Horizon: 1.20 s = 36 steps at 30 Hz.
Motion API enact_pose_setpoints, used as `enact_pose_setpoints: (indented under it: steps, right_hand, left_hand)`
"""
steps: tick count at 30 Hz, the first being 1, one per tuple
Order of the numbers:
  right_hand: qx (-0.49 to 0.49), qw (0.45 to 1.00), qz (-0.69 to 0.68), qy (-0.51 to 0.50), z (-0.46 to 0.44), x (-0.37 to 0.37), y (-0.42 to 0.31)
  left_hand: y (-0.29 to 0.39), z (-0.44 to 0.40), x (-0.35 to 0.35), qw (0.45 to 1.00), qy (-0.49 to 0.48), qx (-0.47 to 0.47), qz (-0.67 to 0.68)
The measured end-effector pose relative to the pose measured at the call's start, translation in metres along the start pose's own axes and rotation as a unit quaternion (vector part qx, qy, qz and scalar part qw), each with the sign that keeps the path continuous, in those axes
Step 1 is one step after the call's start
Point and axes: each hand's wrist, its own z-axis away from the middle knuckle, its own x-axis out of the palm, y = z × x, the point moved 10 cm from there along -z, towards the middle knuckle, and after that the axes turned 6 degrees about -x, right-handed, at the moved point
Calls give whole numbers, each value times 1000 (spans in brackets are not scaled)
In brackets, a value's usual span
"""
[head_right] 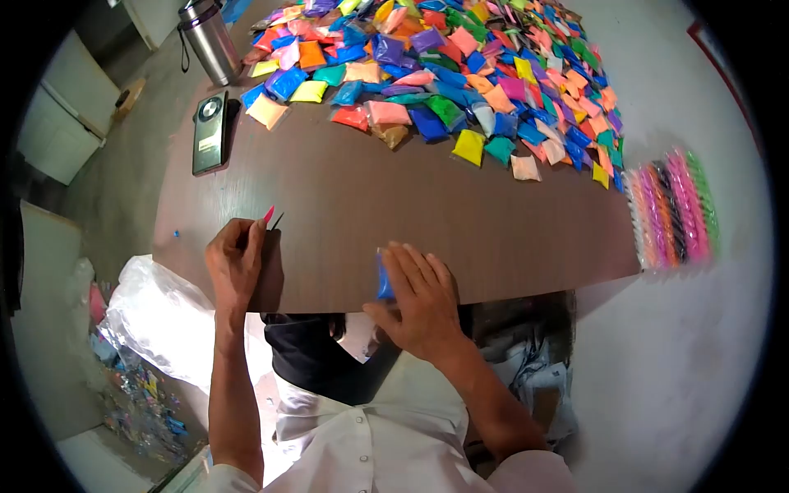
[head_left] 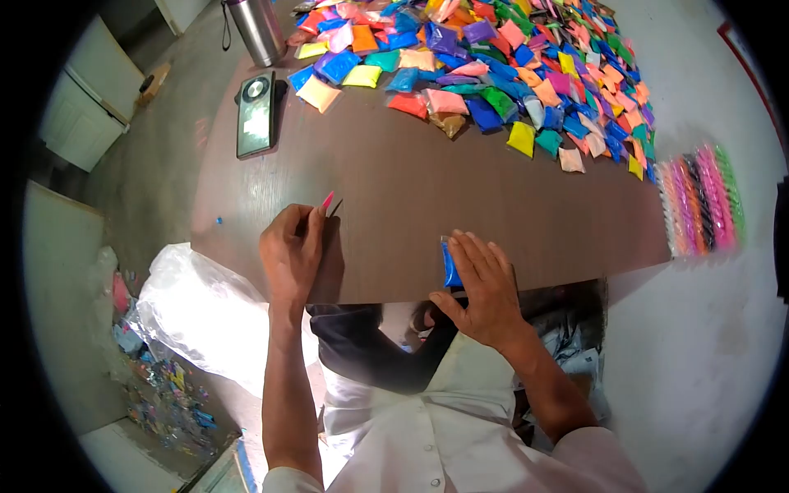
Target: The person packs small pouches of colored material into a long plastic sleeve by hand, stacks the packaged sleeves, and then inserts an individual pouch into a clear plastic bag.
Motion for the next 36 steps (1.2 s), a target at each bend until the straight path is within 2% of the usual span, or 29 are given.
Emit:
enact_pose_setpoints:
  steps: [8, 12, 18, 20, 23, 36]
  right_hand:
    - [-1, 999, 35, 0, 11, 8, -8]
    - [-3, 999, 34, -12, 13, 4, -7]
    - [23, 999, -45, 5, 12, -15, -2]
    - [-8, 999, 9, -37, 14, -9, -6]
    - [-11, 998, 39, -37, 21, -1, -9]
    - [-7, 998, 62, -29, 14, -3, -9]
  left_hand:
    - [-3, 0, -3, 999, 11, -17, 26]
    - [1, 0, -3, 1000, 8, 6, 21]
    - [-3, 1, -3, 999, 6, 1, 47]
    - [-3, 1, -2, 999, 3, -2, 44]
    - [-7, 2, -1, 999, 2, -13, 44]
    - [-1, -2, -4, 999, 11, -16, 27]
